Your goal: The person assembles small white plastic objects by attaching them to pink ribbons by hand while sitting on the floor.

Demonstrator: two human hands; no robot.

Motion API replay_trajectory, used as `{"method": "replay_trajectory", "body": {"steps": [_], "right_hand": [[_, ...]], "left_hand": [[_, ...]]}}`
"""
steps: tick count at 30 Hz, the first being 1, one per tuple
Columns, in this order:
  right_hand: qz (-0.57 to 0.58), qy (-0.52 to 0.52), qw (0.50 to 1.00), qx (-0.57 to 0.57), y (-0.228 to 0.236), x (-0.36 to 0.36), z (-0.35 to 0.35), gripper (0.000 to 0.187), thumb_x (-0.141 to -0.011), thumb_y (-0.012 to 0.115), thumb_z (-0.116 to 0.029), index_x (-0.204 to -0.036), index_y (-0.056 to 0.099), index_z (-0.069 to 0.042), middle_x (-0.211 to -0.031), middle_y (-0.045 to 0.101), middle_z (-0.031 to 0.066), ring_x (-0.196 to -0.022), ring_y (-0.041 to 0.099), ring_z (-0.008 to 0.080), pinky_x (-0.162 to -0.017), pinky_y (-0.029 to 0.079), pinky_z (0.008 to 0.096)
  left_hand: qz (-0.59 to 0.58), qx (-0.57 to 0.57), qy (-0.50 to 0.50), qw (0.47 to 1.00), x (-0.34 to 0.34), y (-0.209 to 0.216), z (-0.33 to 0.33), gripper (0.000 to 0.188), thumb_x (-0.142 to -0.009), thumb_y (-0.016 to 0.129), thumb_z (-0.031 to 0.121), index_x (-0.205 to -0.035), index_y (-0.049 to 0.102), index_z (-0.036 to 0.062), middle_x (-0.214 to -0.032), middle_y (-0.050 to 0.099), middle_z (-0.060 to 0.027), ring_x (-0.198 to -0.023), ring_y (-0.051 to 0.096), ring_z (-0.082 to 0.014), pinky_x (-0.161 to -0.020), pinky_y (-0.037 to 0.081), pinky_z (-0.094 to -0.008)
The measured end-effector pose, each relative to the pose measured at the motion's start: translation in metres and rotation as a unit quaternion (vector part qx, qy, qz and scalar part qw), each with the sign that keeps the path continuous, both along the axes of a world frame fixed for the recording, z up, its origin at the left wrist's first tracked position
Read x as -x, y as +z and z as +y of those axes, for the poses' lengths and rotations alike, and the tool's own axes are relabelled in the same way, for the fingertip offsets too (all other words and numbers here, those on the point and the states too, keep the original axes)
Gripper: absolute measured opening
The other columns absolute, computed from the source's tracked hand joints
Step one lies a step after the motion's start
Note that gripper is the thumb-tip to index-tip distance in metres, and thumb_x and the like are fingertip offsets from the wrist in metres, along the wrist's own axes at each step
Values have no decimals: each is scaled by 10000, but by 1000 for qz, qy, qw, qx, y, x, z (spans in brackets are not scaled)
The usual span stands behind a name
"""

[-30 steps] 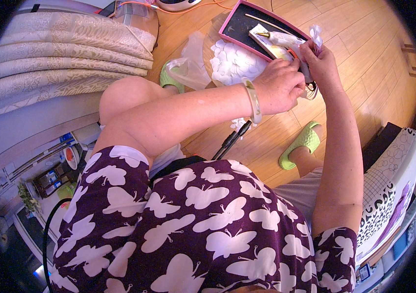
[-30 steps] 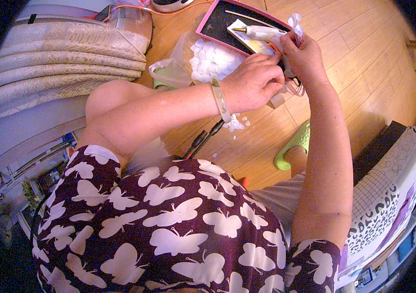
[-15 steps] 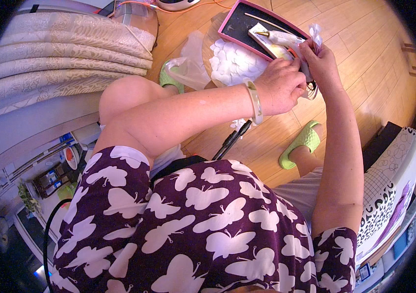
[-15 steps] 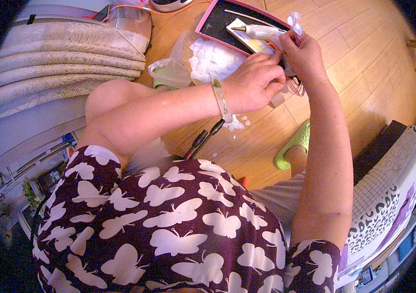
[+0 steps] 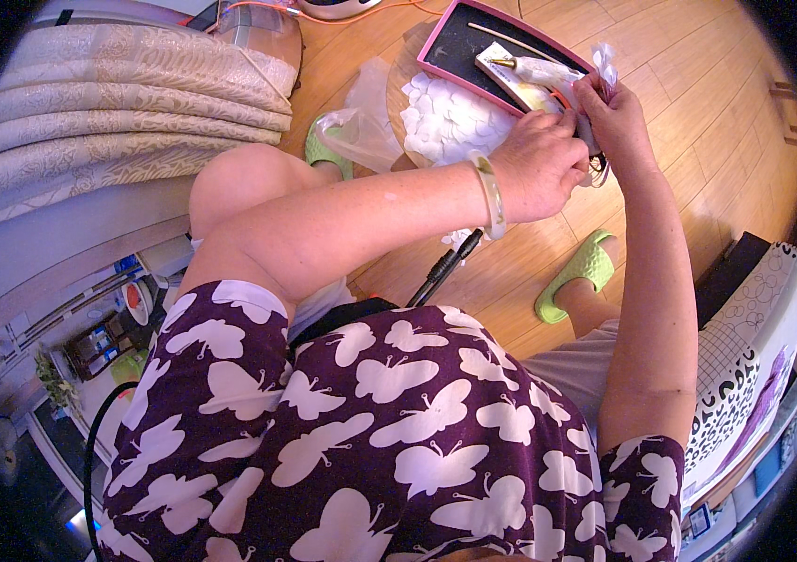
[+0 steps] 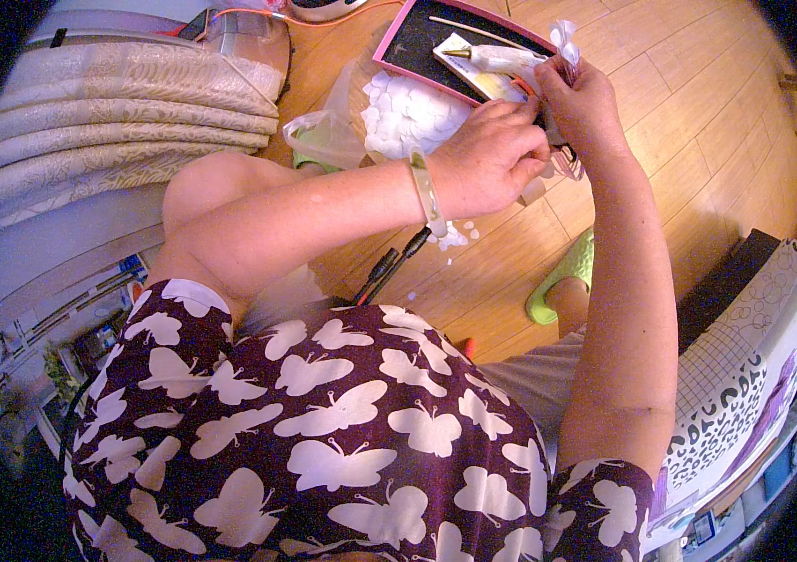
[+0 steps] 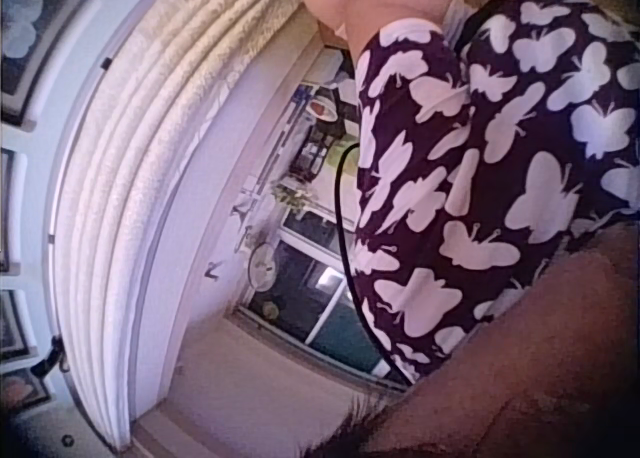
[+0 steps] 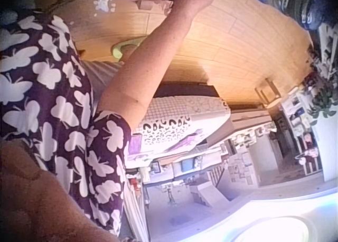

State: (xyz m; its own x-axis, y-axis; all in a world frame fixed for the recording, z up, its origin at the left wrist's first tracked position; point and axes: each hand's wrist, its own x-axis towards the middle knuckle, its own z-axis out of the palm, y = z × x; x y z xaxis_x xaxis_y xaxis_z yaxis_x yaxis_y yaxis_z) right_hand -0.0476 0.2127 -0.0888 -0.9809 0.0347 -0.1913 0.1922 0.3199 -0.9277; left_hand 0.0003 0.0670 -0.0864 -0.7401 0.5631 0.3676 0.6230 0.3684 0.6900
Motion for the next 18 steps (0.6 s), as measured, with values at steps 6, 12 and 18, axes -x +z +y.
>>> {"method": "replay_trajectory", "body": {"steps": [6, 12, 18], "right_hand": [[-1, -3, 1000, -1, 2, -2, -3, 137, -807, 559, -164, -771, 515, -40, -640, 464, -34, -580, 403, 51, -513, 344, 197], [5, 1, 1000, -2, 1, -1, -2, 140, -807, 561, -165, -776, 515, -37, -645, 463, -38, -582, 402, 50, -513, 342, 195], [7, 7, 1000, 4, -1, 0, 1, 154, -798, 567, -175, -764, 526, -30, -651, 494, -15, -583, 429, 66, -521, 366, 214]], "left_hand": [[-3, 9, 3, 1000, -1, 2, 1, 70, -692, 550, 119, -713, 531, 55, -811, 490, -136, -823, 465, -304, -756, 360, -398], [-6, 15, 1, 1000, -1, 2, 1, 70, -696, 545, 120, -713, 531, 54, -807, 487, -134, -826, 465, -304, -753, 359, -398], [-9, 8, 7, 1000, -2, 5, 0, 63, -704, 538, 110, -713, 518, 50, -772, 486, -134, -791, 478, -307, -731, 370, -406]]}}
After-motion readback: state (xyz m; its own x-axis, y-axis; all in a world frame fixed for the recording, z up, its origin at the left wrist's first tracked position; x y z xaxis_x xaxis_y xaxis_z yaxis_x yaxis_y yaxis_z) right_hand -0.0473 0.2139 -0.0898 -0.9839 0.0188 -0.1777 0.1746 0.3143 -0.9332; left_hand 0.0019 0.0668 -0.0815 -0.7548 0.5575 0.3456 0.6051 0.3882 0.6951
